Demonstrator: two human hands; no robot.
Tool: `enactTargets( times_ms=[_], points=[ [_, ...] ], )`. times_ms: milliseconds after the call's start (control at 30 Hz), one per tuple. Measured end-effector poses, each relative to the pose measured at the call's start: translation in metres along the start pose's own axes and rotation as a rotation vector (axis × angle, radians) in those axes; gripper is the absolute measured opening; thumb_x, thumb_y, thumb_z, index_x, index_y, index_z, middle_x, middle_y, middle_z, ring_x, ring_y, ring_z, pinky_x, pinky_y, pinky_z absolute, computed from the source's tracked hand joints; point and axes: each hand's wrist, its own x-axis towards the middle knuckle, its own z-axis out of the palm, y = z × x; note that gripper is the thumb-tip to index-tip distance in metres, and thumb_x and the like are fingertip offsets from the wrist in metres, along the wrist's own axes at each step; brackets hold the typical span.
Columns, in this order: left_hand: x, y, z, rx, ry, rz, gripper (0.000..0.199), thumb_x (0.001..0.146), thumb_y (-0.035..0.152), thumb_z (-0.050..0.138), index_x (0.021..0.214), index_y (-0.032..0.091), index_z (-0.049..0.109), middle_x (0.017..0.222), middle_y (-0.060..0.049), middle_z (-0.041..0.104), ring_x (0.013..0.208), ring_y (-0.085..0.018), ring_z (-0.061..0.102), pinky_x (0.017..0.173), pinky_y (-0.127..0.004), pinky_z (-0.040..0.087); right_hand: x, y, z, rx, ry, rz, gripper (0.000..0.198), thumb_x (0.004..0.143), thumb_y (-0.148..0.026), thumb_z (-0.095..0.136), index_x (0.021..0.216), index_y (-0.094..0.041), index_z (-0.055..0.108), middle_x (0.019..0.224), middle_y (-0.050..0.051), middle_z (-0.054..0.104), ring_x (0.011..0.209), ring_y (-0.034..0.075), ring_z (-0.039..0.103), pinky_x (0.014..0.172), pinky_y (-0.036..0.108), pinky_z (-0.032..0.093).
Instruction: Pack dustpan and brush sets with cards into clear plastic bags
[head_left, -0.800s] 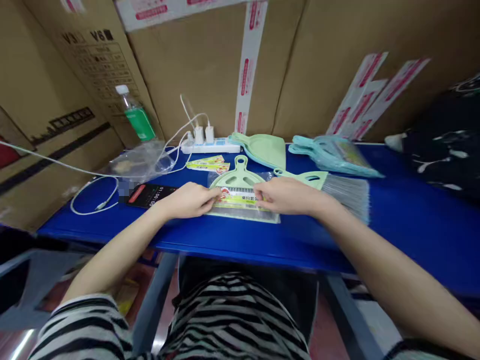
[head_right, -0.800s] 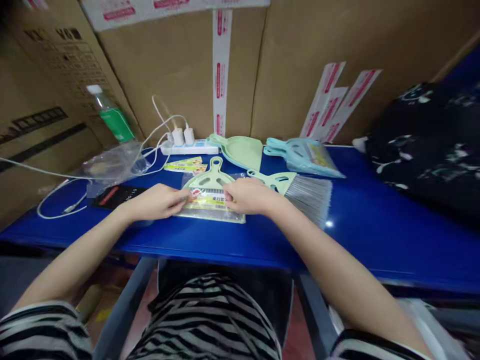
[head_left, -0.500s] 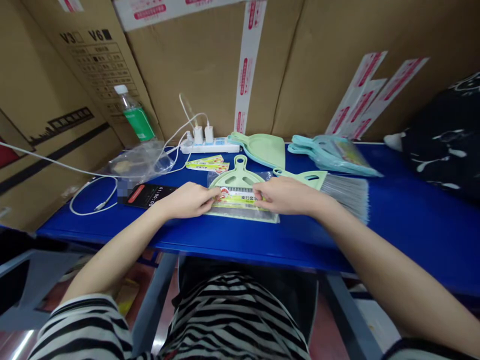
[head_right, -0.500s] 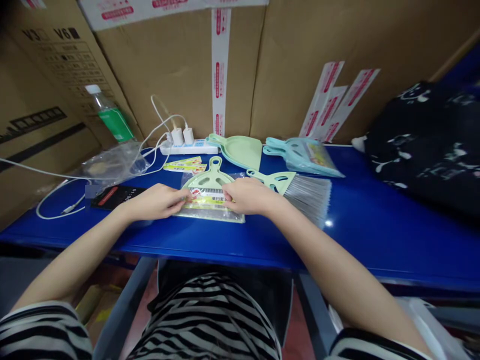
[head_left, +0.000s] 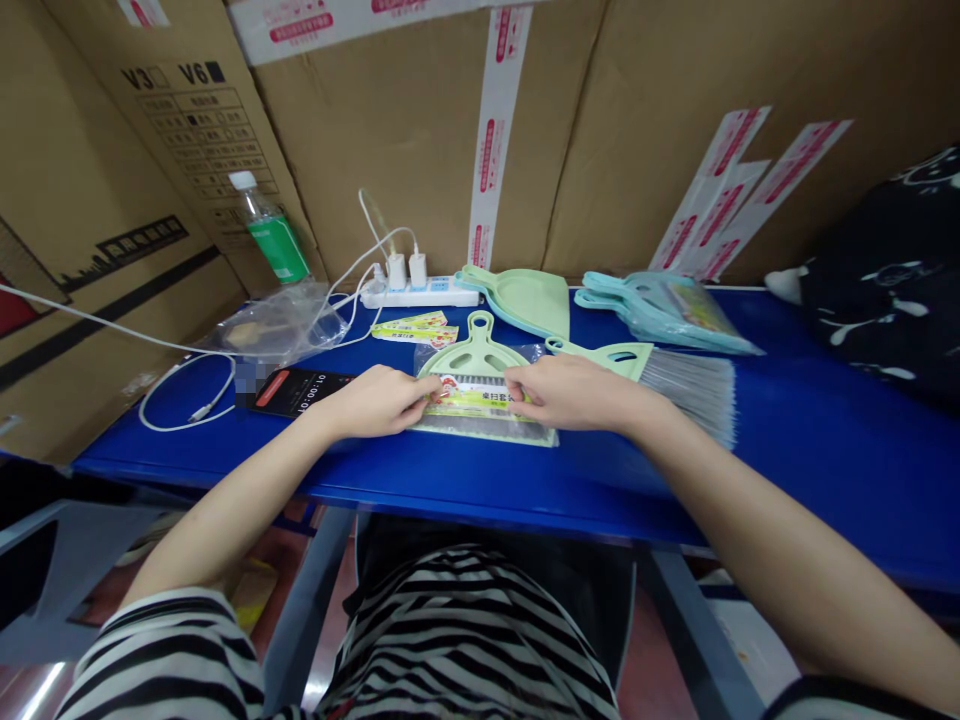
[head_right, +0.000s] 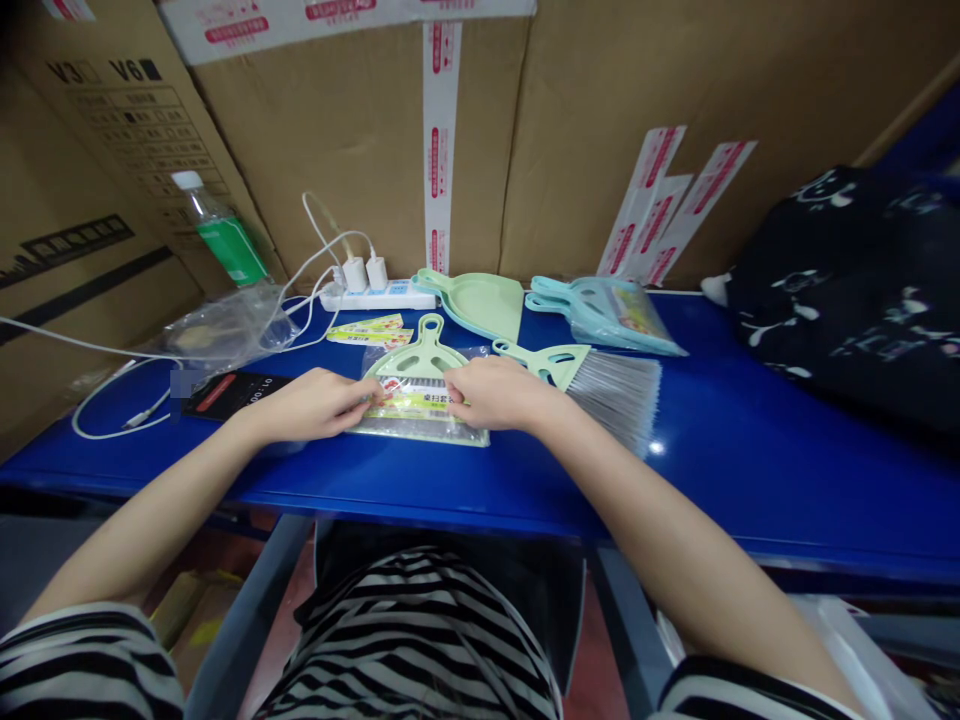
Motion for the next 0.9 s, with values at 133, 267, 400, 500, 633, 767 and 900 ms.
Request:
enactTargets(
  times_ms=[133,267,400,500,633,767,900],
  points=[
    [0.0003,0.0005,-0.0003,0.002,-0.008,-0.003,0.022,0.09,0.02,0.036,0.098,0.019,0.057,0.06,0.002,0.061,0.05,-0.013,0.054,0.049,-0.023,0.031,0.0003,-0.0004,-0.0008,-0.005,0.004,0.0,0.014,0.084,-0.024,0.049,0.088,-0.02,0.062,0.072,0.004,0.066,0.064,0.018,0.057,0.054,0.027,0.028],
    [0.0003,0.0008,-0.0005,-0.007,-0.017,-0.003,0.022,0.091,0.02,0.036,0.098,0.019,0.056,0.06,0.002,0.061,0.05,-0.013,0.055,0.05,-0.023,0.033,-0.0003,-0.0009,-0.0021,-0.005,-0.024,0.009,0.016,0.086,-0.025,0.048,0.093,-0.019,0.062,0.077,0.005,0.068,0.07,0.019,0.059,0.057,0.027,0.029],
    [0.0,0.0007,-0.0009,-0.007,-0.009,0.001,0.023,0.091,0.021,0.035,0.099,0.019,0.057,0.062,0.001,0.062,0.052,-0.013,0.056,0.05,-0.023,0.033,0.0001,0.0,-0.0013,-0.017,-0.026,0.012,0.02,0.089,-0.028,0.046,0.095,-0.019,0.063,0.079,0.006,0.069,0.072,0.019,0.06,0.057,0.027,0.03],
    [-0.0001,0.0002,-0.0007,-0.001,-0.005,0.002,0.024,0.091,0.021,0.035,0.098,0.018,0.057,0.061,0.001,0.062,0.051,-0.014,0.055,0.049,-0.023,0.033,0.0012,0.0011,0.0002,-0.019,-0.017,0.012,0.022,0.089,-0.03,0.046,0.096,-0.018,0.063,0.079,0.006,0.068,0.071,0.019,0.06,0.057,0.027,0.03],
    [0.0001,-0.0003,-0.0001,0.01,0.004,0.005,0.023,0.091,0.022,0.035,0.098,0.019,0.057,0.06,0.002,0.061,0.05,-0.013,0.055,0.049,-0.023,0.032,0.002,0.0016,0.0014,-0.024,-0.011,0.009,0.023,0.089,-0.031,0.046,0.096,-0.018,0.064,0.077,0.006,0.068,0.069,0.019,0.059,0.057,0.027,0.03],
    [-0.0001,0.0002,0.0,0.006,0.004,0.003,0.023,0.091,0.022,0.035,0.099,0.019,0.057,0.061,0.002,0.061,0.051,-0.013,0.055,0.05,-0.022,0.032,0.0016,0.0014,0.0012,-0.012,-0.005,0.002,0.023,0.088,-0.031,0.047,0.095,-0.018,0.063,0.076,0.006,0.067,0.068,0.018,0.058,0.056,0.027,0.03],
    [-0.0005,0.0009,-0.0004,0.003,-0.005,-0.004,0.024,0.091,0.021,0.035,0.1,0.019,0.057,0.062,0.002,0.062,0.051,-0.013,0.055,0.05,-0.022,0.033,0.0,0.0015,-0.0009,0.005,-0.007,-0.019,0.019,0.087,-0.028,0.047,0.092,-0.018,0.062,0.076,0.006,0.068,0.067,0.018,0.058,0.056,0.027,0.03]
  ],
)
